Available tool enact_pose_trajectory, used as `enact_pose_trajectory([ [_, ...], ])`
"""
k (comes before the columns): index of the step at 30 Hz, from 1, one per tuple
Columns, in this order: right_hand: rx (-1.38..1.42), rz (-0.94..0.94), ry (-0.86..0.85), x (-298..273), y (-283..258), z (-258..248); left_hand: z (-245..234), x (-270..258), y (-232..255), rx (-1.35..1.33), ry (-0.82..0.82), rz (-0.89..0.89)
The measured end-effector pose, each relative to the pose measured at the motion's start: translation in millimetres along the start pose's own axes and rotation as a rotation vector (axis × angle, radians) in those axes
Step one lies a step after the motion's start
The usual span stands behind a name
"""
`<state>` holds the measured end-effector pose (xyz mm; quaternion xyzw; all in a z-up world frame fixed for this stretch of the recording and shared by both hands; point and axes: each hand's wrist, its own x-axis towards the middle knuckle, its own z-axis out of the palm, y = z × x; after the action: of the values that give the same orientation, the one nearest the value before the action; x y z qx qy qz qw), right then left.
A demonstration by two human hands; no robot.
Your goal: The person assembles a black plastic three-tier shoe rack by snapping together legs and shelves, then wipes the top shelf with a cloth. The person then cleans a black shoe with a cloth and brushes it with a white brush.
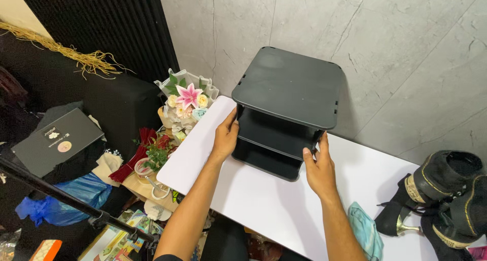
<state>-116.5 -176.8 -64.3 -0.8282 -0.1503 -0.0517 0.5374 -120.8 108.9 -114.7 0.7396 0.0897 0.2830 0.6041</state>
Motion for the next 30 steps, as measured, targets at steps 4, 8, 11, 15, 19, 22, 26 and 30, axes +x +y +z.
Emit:
enact_pose_trajectory([
  [4, -0.016, -0.042, -0.033, 14, -2, 20, -13, 19, -13, -0.033, 0.061, 0.140],
  [8, -0.075, -0.043, -0.042, 22, -4, 39, -27, 30, -16, -0.052, 0.101, 0.036],
  [11, -0.082, -0.064, -0.038, 25, -9, 51, -36, 33, -13, -0.124, 0.105, -0.268],
  [15, -0.153, 0.004, -0.071, 24, -14, 57, -41, 38, -9, -0.143, 0.094, -0.005],
  [19, -0.131, -0.006, -0.117, 24, -12, 53, -40, 32, 1, -0.039, 0.153, 0.000],
  [22, -0.199, -0.023, -0.118, 25, -6, 43, -31, 16, 17, 0.120, 0.310, 0.128],
  [26, -0.313, -0.113, -0.039, 24, 3, 27, -3, -15, 36, 0.384, 0.434, 0.381],
  [30, -0.446, -0.209, 0.014, 21, 11, 6, 44, -60, 42, 0.524, 0.327, 0.552],
])
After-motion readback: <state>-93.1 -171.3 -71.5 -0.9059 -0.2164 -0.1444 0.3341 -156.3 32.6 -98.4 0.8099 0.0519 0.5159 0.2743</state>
